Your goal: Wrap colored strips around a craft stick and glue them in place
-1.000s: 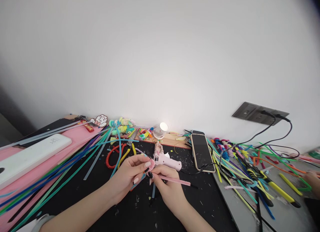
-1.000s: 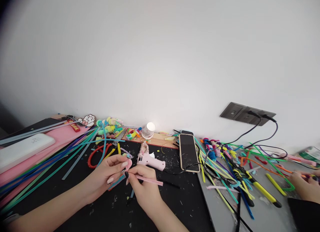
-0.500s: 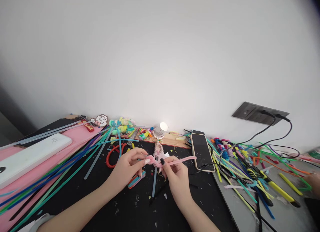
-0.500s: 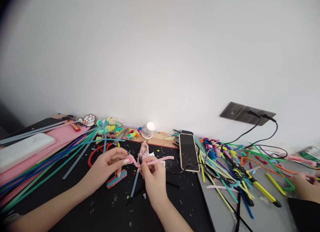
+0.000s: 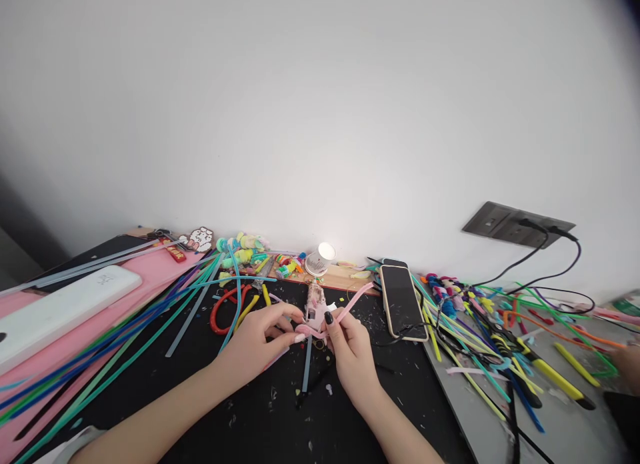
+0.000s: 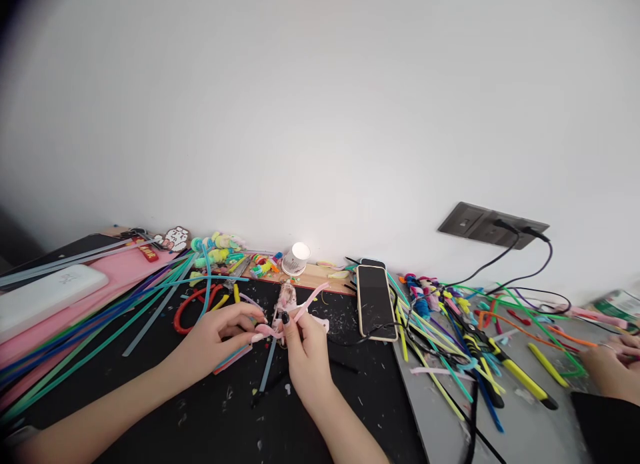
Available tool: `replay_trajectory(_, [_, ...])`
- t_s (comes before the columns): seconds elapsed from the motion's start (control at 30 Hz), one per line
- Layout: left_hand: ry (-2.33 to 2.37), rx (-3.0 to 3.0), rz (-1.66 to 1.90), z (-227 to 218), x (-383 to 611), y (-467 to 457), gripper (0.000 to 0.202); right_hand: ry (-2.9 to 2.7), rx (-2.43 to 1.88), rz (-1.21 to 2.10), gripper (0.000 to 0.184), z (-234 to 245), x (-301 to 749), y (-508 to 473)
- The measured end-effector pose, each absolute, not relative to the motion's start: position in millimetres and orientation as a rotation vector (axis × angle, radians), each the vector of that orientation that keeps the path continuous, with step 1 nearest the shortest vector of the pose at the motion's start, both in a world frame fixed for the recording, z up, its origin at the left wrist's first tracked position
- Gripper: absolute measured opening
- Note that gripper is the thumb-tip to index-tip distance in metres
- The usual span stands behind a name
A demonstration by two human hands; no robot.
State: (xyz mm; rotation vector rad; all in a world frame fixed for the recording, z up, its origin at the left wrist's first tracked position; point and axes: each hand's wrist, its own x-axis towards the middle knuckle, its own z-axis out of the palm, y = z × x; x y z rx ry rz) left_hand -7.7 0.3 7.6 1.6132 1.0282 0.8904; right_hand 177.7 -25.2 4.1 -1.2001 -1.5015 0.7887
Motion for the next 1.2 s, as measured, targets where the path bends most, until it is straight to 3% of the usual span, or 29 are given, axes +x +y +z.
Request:
replay_trajectory(0.53, [0.967,1.623,0.84,10.9,-6.1,-3.2,0.008,-1.55,-1.167,0.716,0.032,4.5,178.4,-27.1])
replay_trajectory(0.87, [0.992,1.54,0.899,9.8,-6.0,-1.6,0.012,-1.518,-1.187,0.723,0.035,6.1,178.9,-25.4])
replay_trajectory(1.2, [1.078,1.494,1.016,6.6,-6.8,-1.4,0.03,-1.509,-1.204,0.657,0.036,3.4,180.9,-25.1])
